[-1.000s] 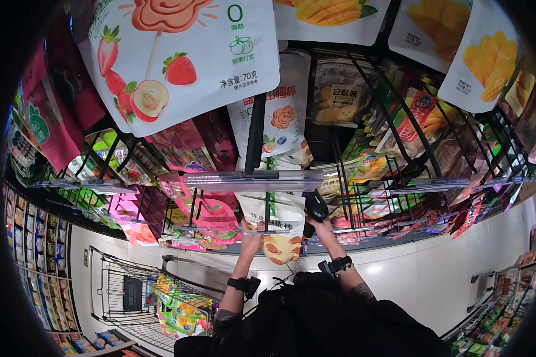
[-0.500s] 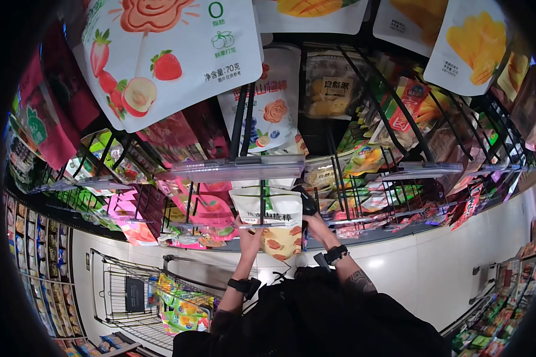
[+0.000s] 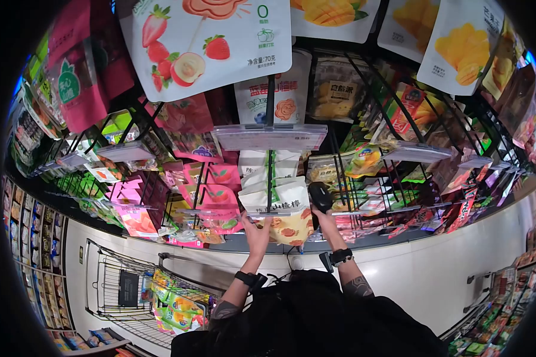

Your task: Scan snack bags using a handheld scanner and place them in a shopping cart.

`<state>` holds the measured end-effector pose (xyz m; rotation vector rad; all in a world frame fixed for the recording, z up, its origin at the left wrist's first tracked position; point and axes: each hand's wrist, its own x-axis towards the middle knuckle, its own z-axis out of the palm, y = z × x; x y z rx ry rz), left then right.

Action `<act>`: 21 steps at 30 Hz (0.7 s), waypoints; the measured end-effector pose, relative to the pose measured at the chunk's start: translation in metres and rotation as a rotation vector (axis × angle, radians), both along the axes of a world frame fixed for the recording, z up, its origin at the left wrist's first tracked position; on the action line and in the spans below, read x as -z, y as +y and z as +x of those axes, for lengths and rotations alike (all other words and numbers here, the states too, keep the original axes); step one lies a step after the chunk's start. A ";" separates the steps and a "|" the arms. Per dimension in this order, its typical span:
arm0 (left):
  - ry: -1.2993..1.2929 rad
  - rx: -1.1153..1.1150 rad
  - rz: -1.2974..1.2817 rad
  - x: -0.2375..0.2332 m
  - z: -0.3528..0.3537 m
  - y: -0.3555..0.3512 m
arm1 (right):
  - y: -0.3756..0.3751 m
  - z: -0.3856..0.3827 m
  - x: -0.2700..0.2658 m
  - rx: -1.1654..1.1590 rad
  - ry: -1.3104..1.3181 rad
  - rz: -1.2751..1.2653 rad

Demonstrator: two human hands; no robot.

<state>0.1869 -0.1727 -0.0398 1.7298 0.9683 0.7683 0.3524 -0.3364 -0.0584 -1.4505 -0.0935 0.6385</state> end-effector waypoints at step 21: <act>0.077 0.229 -0.103 0.076 -0.158 -0.042 | -0.127 -0.155 -0.254 -0.825 -0.514 -0.417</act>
